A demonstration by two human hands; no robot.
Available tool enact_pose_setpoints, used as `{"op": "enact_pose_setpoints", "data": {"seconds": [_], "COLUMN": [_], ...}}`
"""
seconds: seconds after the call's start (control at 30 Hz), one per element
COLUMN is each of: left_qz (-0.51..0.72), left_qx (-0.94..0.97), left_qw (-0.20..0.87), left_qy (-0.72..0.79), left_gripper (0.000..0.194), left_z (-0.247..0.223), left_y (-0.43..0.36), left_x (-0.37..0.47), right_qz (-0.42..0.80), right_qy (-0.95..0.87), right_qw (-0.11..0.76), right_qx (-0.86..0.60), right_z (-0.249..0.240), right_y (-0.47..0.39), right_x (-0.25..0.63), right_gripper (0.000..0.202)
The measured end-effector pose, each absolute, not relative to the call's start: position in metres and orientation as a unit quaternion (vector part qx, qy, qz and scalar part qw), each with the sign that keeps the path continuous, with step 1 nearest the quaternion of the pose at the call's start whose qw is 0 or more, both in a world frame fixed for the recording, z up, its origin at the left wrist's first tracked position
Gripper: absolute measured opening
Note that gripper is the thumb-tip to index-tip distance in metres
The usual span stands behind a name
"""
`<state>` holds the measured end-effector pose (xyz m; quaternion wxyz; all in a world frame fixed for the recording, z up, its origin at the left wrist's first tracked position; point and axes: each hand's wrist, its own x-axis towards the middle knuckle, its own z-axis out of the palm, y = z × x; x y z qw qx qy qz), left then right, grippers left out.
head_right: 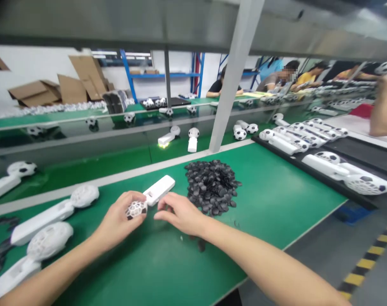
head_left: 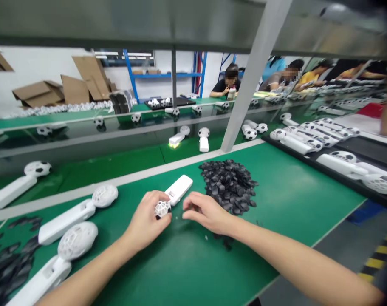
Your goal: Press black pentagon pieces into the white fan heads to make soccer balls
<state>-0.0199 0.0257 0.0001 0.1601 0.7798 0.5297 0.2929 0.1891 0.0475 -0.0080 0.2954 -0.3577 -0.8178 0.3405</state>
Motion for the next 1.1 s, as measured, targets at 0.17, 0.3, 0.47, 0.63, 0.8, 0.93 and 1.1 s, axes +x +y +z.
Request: {"op": "enact_pose_setpoints", "data": {"seconds": [0.17, 0.3, 0.47, 0.63, 0.8, 0.93, 1.1], "left_qz": [0.189, 0.166, 0.129, 0.092, 0.076, 0.069, 0.076], "left_qx": [0.755, 0.729, 0.686, 0.685, 0.733, 0.757, 0.755], "left_qw": [0.019, -0.016, -0.002, 0.005, 0.007, 0.027, 0.044], "left_qy": [0.627, 0.664, 0.716, 0.722, 0.676, 0.649, 0.649], "left_gripper": [0.041, 0.067, 0.044, 0.031, 0.032, 0.049, 0.050], "left_z": [0.035, 0.042, 0.016, -0.003, 0.024, 0.054, 0.047], "left_y": [0.121, 0.221, 0.320, 0.345, 0.288, 0.198, 0.063], "left_x": [-0.057, -0.039, 0.037, 0.087, 0.068, 0.020, -0.038], "right_qz": [0.239, 0.216, 0.164, 0.041, 0.058, 0.011, 0.003], "right_qy": [-0.769, -0.777, -0.828, -0.873, -0.865, -0.875, -0.857], "right_qw": [0.366, 0.328, 0.233, 0.169, 0.167, 0.138, 0.101], "right_qx": [-0.466, -0.492, -0.483, -0.455, -0.469, -0.464, -0.506], "right_z": [-0.004, -0.012, -0.027, -0.047, -0.041, -0.033, -0.027], "right_y": [0.049, 0.048, 0.048, 0.053, 0.045, 0.039, 0.035], "right_x": [0.256, 0.282, 0.288, 0.285, 0.283, 0.283, 0.279], "right_gripper": [0.009, 0.010, 0.032, 0.020, 0.004, 0.019, 0.027]}}
